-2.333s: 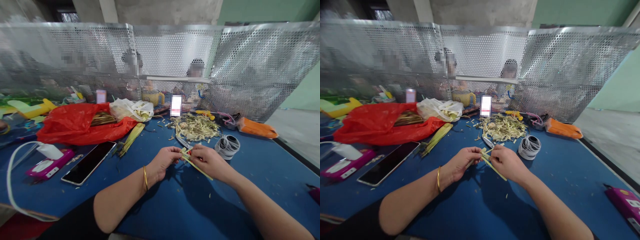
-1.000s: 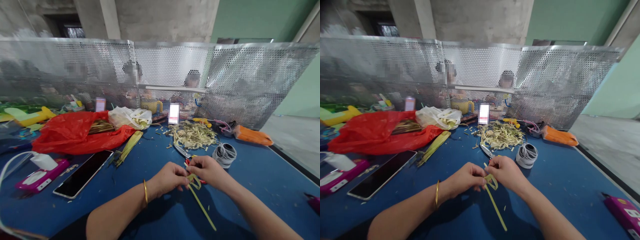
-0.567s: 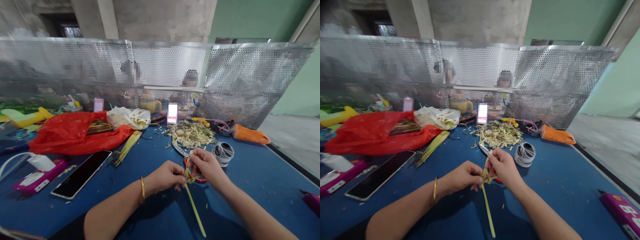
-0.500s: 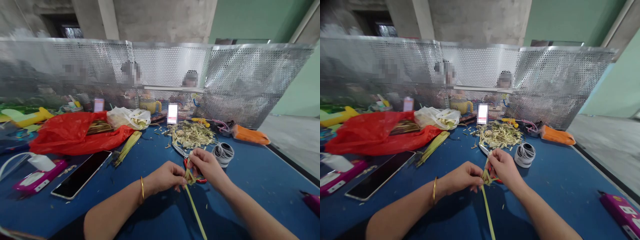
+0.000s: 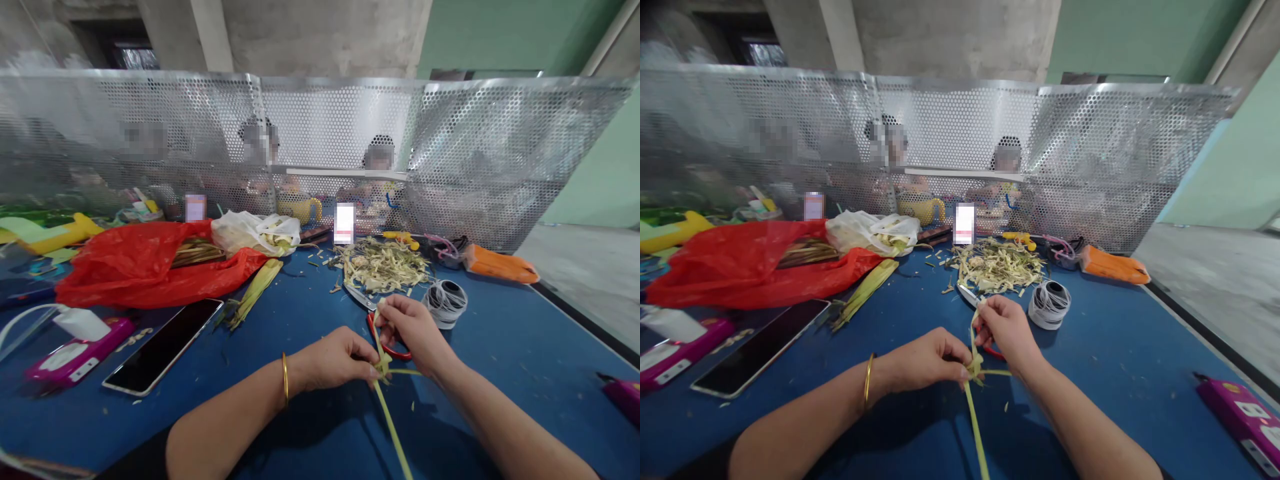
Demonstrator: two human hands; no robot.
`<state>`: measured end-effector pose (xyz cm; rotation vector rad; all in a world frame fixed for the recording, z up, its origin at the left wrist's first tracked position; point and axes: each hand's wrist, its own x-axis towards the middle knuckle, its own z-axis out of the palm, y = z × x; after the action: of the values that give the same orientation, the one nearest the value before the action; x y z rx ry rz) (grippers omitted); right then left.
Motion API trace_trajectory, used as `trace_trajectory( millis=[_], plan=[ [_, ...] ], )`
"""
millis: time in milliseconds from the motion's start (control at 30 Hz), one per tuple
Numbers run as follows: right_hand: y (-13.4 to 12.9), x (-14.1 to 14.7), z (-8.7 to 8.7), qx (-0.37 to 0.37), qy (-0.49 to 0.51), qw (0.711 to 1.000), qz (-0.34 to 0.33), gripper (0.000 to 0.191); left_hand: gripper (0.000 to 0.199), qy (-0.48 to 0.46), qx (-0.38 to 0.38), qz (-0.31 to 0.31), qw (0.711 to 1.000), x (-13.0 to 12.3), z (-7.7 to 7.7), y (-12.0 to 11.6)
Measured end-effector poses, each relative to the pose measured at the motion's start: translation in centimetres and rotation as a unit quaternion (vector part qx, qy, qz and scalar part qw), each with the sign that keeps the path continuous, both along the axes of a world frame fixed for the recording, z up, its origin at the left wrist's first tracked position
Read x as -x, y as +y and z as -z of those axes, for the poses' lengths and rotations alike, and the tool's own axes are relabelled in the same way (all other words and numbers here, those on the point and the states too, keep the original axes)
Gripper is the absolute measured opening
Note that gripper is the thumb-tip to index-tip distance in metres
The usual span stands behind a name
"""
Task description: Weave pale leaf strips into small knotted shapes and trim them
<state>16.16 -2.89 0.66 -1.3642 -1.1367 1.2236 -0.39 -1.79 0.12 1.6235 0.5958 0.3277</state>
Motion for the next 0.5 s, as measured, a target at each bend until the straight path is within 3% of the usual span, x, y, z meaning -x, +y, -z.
trace_trajectory(
  millis=[167, 367, 500],
  plan=[
    [-0.1, -0.1, -0.2, -0.002, 0.044, 0.999, 0.031, 0.029, 0.019, -0.006, 0.033, -0.057, 0.998, 0.1, -0.3, 0.1],
    [-0.5, 0.6, -0.4, -0.063, 0.050, 0.996, -0.032, 0.031, 0.034, 0.042, 0.016, -0.122, 0.992, -0.4, 0.4, -0.5],
    [-0.4, -0.5, -1.3, -0.143, -0.051, 0.987, -0.056, 0.028, 0.037, 0.015, 0.012, -0.164, 0.986, -0.4, 0.2, -0.2]
  ],
)
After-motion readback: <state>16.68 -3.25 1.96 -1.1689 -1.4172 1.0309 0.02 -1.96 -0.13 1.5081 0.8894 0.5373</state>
